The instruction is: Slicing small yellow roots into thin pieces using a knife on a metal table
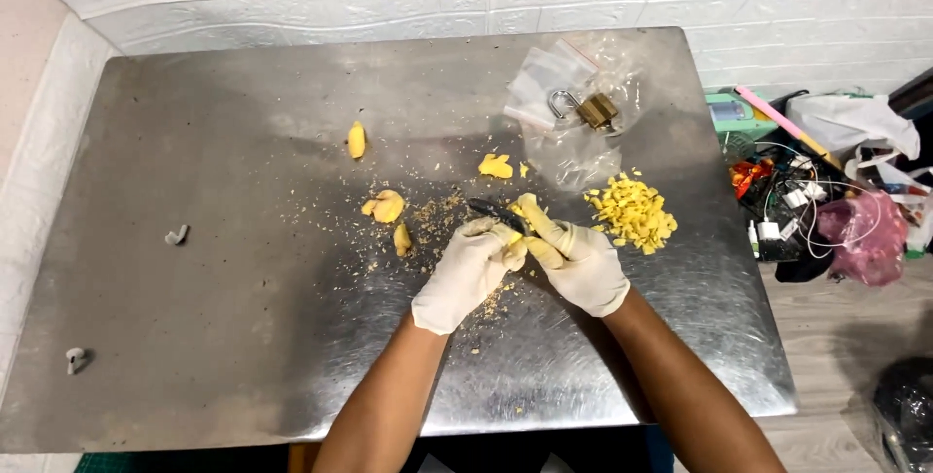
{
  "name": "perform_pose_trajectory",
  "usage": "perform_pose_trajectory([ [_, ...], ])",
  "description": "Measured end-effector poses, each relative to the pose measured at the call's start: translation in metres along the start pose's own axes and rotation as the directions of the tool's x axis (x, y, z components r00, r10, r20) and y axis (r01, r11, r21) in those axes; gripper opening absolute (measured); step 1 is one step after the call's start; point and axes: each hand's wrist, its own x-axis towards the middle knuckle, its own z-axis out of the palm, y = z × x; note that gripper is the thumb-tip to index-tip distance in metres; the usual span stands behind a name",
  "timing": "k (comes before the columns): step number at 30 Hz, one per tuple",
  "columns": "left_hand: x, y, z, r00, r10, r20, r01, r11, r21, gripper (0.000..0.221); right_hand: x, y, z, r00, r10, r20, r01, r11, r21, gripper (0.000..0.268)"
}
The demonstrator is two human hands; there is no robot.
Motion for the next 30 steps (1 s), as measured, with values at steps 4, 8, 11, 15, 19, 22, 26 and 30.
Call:
perform_pose_trajectory([
  [4, -0.004, 0.016, 0.018, 0.999, 0.007, 0.041, -0.010, 0.996, 0.091, 0.021, 0.006, -0.014, 0.001, 0.999, -0.022, -0.027, 0.024, 0.995, 0.093, 0.043],
  [8, -0.003, 0.021, 0.021, 0.999, -0.029, 0.024, 0.028, 0.999, 0.023, 0.016, 0.015, -0.035, -0.007, 0.990, -0.122, -0.076, 0.137, 0.959, 0.250, 0.038],
  [11, -0.008, 0.034, 0.028, 0.999, -0.050, 0.007, 0.050, 0.999, -0.009, 0.015, 0.017, -0.034, -0.010, 0.983, -0.152, -0.106, 0.176, 0.944, 0.279, 0.037],
  [15, -0.014, 0.057, 0.041, 0.991, -0.125, 0.044, 0.123, 0.992, 0.036, 0.035, 0.024, -0.039, -0.019, 0.982, -0.152, -0.115, 0.178, 0.945, 0.273, 0.038],
  [19, -0.007, 0.047, 0.025, 0.989, -0.070, 0.130, 0.075, 0.996, -0.042, 0.036, 0.035, -0.031, -0.047, 0.981, -0.094, -0.168, 0.121, 0.980, 0.158, 0.040],
  [22, 0.001, 0.036, 0.014, 0.993, -0.062, 0.096, 0.071, 0.993, -0.094, 0.033, 0.049, -0.046, -0.089, 0.992, 0.116, -0.043, -0.123, 0.964, -0.236, 0.039],
  [26, 0.002, 0.039, 0.006, 0.991, -0.125, 0.054, 0.132, 0.977, -0.164, 0.035, 0.064, -0.072, -0.127, 0.718, 0.687, 0.115, -0.567, 0.672, -0.477, 0.076],
  [30, 0.011, 0.029, -0.012, 0.992, -0.118, 0.038, 0.124, 0.965, -0.232, 0.034, 0.040, 0.013, -0.147, 0.909, 0.356, 0.216, -0.239, 0.871, -0.429, 0.088],
])
